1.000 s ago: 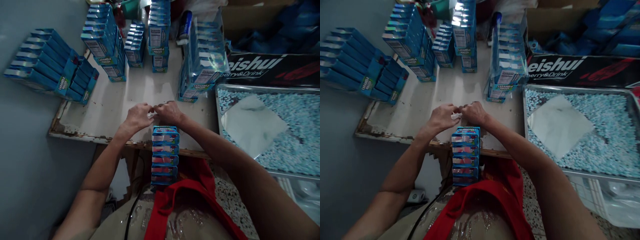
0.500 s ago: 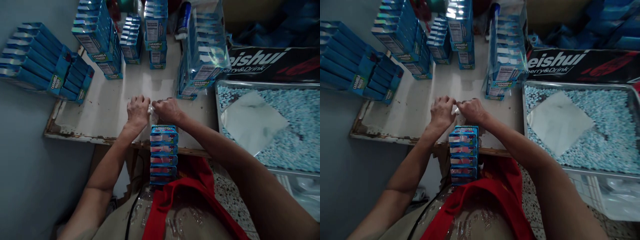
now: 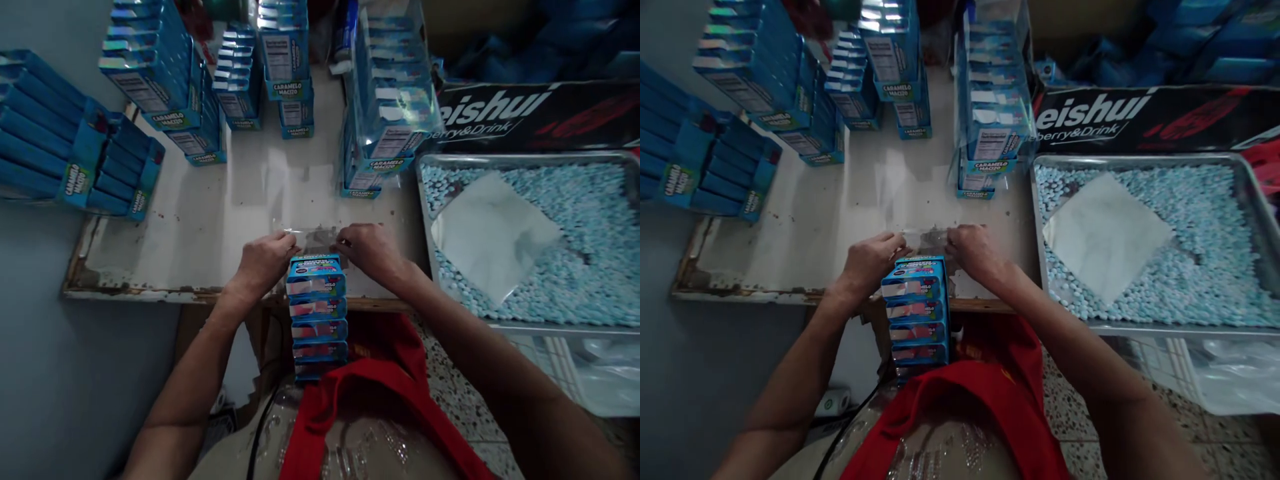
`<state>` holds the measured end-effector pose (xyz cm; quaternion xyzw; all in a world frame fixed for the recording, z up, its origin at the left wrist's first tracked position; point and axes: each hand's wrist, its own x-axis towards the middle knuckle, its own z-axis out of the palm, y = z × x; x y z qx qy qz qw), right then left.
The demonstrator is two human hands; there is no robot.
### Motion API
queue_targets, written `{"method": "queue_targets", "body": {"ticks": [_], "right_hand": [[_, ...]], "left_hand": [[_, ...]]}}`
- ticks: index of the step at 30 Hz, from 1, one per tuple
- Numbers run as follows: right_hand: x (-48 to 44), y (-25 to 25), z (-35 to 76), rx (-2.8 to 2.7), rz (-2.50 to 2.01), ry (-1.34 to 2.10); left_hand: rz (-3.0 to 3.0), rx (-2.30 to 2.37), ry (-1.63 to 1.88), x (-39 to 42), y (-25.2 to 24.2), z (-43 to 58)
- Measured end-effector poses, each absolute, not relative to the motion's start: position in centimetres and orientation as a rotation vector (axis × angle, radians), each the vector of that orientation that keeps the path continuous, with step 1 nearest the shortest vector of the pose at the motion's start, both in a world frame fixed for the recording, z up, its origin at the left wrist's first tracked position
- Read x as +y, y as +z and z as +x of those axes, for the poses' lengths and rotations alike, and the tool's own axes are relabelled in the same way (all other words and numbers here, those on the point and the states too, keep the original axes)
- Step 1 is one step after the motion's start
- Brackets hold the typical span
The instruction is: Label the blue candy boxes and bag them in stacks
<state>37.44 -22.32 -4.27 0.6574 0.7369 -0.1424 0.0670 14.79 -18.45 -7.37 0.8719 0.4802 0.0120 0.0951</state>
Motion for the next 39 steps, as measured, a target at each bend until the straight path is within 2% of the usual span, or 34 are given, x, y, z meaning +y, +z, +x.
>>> {"method": "queue_targets", "body": {"ticks": [4,11,14,19,23,26,30,32,34,36,39], "right_hand": [[-23.2,-2.8,37.0,2.256,2.044,-0.461],[-27.4,0.6,35.2,2.415,2.269,-0.233],[-30.0,-0.5,34.7,2.559,2.428,-0.020],[-32.0,-3.0,34.2,2.812,2.459,0.569],[-31.9,-3.8,34.2,2.995,2.395,0.733],[-32.0,-3.9,34.1,2.942,2.593,0.499],[-32.5,-3.4,33.8,2.668,2.998,-0.202],[-32.9,-3.2,33.9,2.665,3.059,-0.221],[-33.5,-3.4,34.4,2.855,2.852,0.099],[-34.1,-4.2,35.2,3.093,2.461,0.440],[-34.5,-6.1,36.3,3.262,2.140,0.522]], "left_hand": [[2.666,1.315,-0.015,-19.3,-4.8,13.7],[2.557,1.726,0.754,-25.0,-2.1,12.9],[2.345,1.755,1.019,-27.3,-2.5,13.5],[2.159,1.789,1.356,-28.6,-4.1,14.9],[2.230,1.665,1.626,-28.9,-5.8,15.4],[2.279,1.620,1.725,-29.1,-6.8,15.3],[2.311,1.631,1.721,-29.2,-7.3,15.5],[2.295,1.605,1.708,-29.1,-7.3,15.6],[2.261,1.592,1.702,-29.0,-7.3,15.8],[2.260,1.589,1.706,-29.1,-7.5,15.6],[2.342,1.506,1.766,-29.6,-8.5,14.9]]}}
